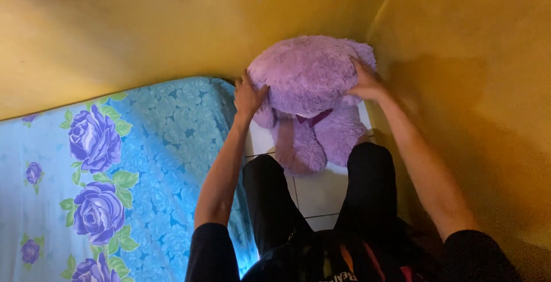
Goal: Smoothing a bedsheet on a mattress and arranging a large teddy bear.
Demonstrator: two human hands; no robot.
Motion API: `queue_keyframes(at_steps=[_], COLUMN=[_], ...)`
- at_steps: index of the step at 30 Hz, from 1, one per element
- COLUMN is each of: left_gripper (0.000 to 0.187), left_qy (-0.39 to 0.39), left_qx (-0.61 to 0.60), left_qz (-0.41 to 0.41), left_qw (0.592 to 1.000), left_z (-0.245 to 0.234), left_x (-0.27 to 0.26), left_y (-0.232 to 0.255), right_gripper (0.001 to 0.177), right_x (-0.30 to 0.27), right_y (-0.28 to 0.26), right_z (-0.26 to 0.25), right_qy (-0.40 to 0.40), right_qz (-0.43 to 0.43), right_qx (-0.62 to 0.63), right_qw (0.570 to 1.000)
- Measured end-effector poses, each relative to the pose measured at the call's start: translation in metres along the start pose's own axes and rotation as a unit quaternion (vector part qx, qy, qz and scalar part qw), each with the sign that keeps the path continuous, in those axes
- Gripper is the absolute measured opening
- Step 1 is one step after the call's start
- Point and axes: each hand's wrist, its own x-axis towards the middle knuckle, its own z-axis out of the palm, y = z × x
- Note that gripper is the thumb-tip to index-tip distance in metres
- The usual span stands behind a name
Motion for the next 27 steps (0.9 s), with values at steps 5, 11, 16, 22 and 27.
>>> queue_keyframes(at_steps=[5,11,16,22,27], left_gripper=[0.105,0.071,0.043,0.061,0.091], left_qy=[-0.038,-0.026,-0.016,-0.004,0.23], left_qx=[-0.227,-0.706,-0.56,-0.428,-0.439], left_qz=[-0.101,-0.204,-0.224,-0.064,-0.033], left_qw=[0.968,0.678,0.798,0.901,0.868], left_z=[0.028,0.057,0.134,0.159,0.167], left_x=[-0.01,-0.036,-0.033,-0.023,-0.005], left_y=[-0.032,-0.046,-0.082,-0.002,0.069], right_gripper=[0.088,0.045,0.039,0.049,0.055], right_x=[-0.003,0.033,0.026,0.056,0.075], right_y=[0.02,0.067,0.013,-0.007,-0.044], right_z=[0.019,0.027,0.024,0.034,0.033], right_qy=[0.113,0.238,0.3,0.495,0.457], right_qz=[-0.014,-0.027,0.018,-0.011,0.081], right_qx=[0.127,0.182,0.207,0.236,0.381], right_qw=[0.985,0.954,0.931,0.836,0.8])
